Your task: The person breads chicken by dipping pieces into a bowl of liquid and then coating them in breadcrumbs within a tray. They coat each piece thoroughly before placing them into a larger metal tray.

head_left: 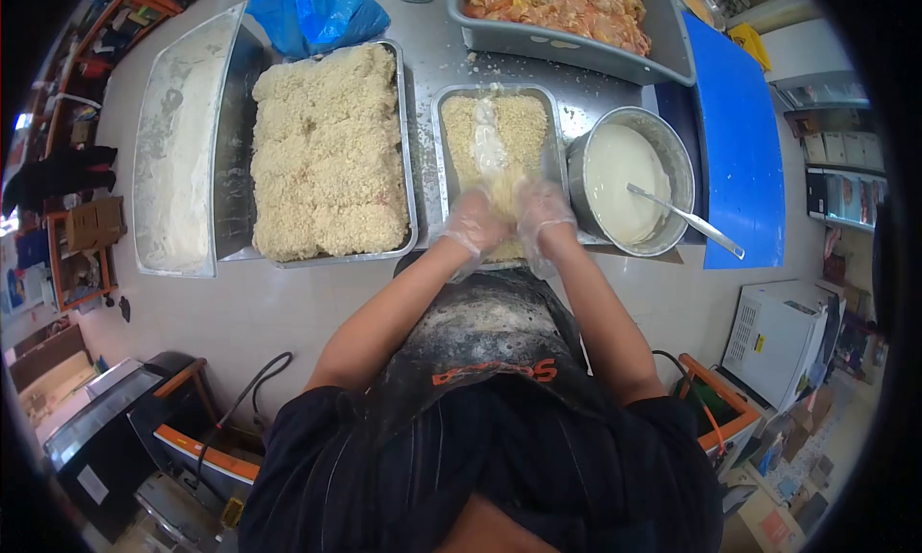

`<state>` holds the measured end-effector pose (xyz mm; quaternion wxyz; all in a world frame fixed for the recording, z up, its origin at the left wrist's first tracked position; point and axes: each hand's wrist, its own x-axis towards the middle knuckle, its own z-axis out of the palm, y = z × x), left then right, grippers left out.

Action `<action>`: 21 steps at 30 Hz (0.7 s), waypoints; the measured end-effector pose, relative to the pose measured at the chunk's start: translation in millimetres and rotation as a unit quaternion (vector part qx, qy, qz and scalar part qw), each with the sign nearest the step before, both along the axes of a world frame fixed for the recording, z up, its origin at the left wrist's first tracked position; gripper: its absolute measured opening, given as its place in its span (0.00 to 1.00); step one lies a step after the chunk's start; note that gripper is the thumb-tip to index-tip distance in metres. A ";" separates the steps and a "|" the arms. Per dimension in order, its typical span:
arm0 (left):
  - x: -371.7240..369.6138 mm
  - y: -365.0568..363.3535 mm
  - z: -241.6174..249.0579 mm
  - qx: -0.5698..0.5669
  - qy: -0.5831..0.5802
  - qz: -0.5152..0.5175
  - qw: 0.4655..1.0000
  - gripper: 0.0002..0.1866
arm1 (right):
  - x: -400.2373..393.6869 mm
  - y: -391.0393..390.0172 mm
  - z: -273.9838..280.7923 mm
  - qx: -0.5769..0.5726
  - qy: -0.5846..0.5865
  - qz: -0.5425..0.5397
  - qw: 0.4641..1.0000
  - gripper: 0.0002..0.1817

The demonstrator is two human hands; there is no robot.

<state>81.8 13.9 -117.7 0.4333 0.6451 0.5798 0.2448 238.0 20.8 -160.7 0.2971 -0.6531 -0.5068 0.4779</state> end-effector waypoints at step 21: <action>-41.6 -10.9 15.6 0.091 0.137 -0.024 0.986 0.27 | -58.0 47.7 57.8 0.098 -0.420 0.323 0.842 0.36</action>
